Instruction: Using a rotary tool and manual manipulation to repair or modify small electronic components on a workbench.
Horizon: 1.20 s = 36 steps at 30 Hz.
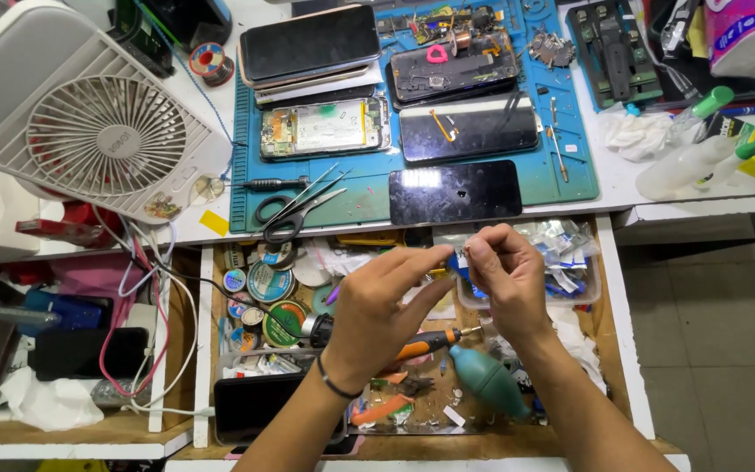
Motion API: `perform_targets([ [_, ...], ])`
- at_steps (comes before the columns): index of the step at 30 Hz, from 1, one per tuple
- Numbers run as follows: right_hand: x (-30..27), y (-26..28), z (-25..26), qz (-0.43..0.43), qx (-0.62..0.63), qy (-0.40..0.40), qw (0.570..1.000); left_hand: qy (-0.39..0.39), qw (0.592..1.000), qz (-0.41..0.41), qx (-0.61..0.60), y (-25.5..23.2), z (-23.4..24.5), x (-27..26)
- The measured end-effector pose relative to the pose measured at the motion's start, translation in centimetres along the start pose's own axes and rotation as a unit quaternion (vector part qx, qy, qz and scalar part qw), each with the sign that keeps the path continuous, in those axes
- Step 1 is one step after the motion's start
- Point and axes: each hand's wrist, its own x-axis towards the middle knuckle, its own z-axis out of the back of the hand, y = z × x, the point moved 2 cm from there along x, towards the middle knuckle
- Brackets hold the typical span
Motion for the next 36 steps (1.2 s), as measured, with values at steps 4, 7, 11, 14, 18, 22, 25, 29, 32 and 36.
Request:
perform_targets([
  [4, -0.7, -0.4, 0.2, -0.030, 0.020, 0.026, 0.999, -0.037, 0.995, 0.017, -0.091, 2.0, -2.0, 0.6],
  [7, -0.4, -0.4, 0.4, -0.079, 0.061, 0.042, 0.994, -0.031, 0.984, 0.040, -0.172, 2.9, -2.7, 0.6],
  [11, 0.0, 0.3, -0.2, -0.114, 0.033, 0.061, 0.991, -0.058, 0.982, 0.054, -0.171, 3.3, -2.8, 0.0],
  [14, 0.6, 1.2, -1.3, -0.109, -0.050, 0.067, 0.991, -0.086, 0.981, 0.072, -0.157, 4.3, -2.6, -0.6],
  [18, 3.1, 3.5, -2.8, -0.033, -0.286, 0.043, 0.957, -0.124, 0.971, 0.112, -0.169, 6.2, -2.2, -0.9],
  [22, 9.9, 1.8, -1.4, 0.151, -0.495, 0.038, 0.855, -0.148, 0.970, 0.107, -0.160, 7.8, -1.6, -1.3],
  [25, 14.6, 2.2, -1.2, 0.200, -0.633, 0.034, 0.747, -0.168, 0.972, 0.094, -0.138, 8.1, -0.8, -1.4],
  [29, 17.7, 1.5, -1.9, 0.109, -0.736, 0.052, 0.666, -0.183, 0.974, 0.088, -0.103, 8.5, 0.0, -1.1],
  [32, 19.1, 0.0, -1.5, 0.102, -0.777, 0.068, 0.617, -0.187, 0.972, 0.090, -0.108, 8.6, 0.0, -1.0],
  [36, 19.3, -1.7, -0.8, 0.159, -0.792, 0.081, 0.584, -0.177, 0.974, 0.087, -0.112, 8.5, -0.4, -1.1],
])
